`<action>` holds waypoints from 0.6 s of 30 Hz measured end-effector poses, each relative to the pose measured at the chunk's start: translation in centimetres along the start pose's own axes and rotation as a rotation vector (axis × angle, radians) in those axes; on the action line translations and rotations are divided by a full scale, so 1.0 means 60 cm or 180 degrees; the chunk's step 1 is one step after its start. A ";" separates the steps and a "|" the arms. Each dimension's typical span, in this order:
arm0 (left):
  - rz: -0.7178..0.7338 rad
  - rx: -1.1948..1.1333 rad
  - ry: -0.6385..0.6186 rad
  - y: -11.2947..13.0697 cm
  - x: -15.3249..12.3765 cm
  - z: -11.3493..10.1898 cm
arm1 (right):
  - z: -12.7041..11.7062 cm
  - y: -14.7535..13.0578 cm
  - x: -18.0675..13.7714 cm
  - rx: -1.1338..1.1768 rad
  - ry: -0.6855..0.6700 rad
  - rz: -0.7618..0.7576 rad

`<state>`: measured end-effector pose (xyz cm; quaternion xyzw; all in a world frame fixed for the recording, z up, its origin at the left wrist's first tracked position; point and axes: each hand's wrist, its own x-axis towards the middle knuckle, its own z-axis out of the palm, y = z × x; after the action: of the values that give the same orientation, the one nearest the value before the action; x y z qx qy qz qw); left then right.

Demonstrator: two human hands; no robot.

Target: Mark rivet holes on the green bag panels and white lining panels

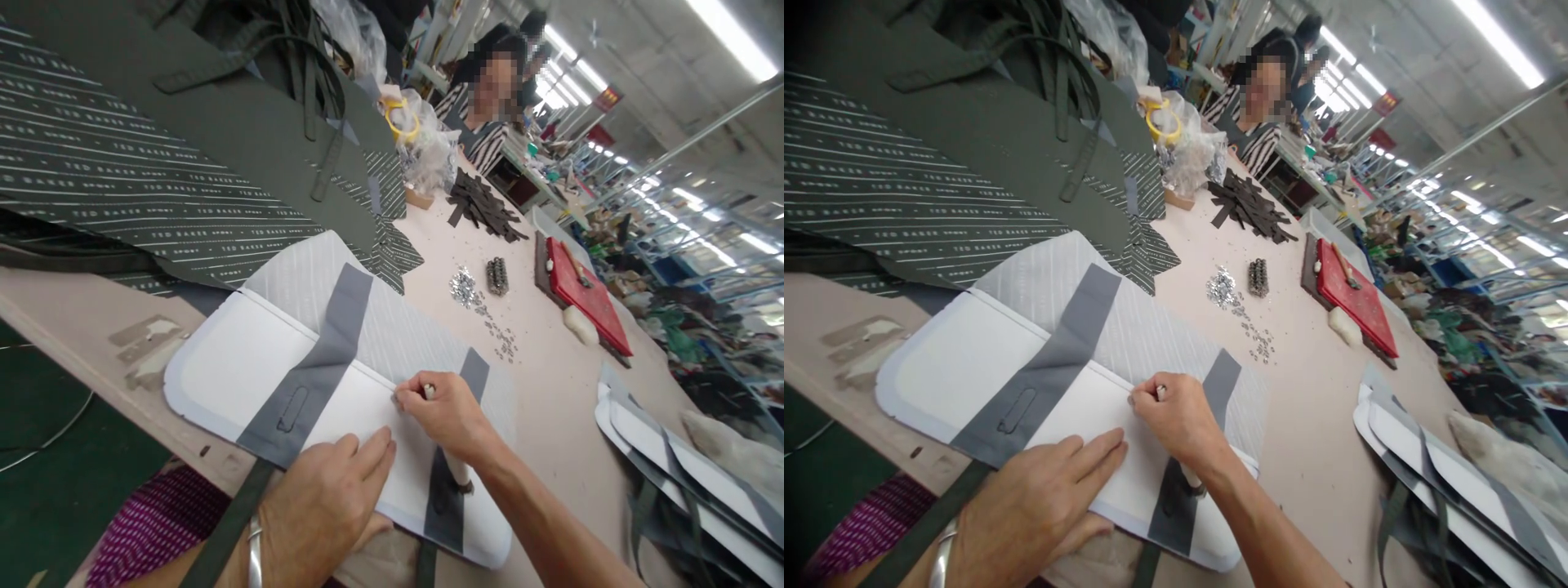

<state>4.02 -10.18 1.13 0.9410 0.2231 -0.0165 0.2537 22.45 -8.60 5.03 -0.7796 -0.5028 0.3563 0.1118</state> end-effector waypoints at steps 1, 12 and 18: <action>0.0014 0.0005 0.0010 0.000 -0.001 0.001 | 0.000 -0.002 0.000 -0.0054 0.0006 -0.0045; 0.0098 0.0271 0.0425 0.000 -0.004 0.014 | -0.032 -0.023 0.029 -0.0877 -0.0605 -0.0923; 0.0686 0.0181 0.1572 0.002 -0.025 0.037 | -0.033 -0.022 0.041 -0.1073 -0.0713 -0.1049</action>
<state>2.90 -11.98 -0.55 0.9416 0.1763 0.2345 0.1654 23.45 -5.46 6.07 -0.6505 -0.6845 0.3285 -0.0195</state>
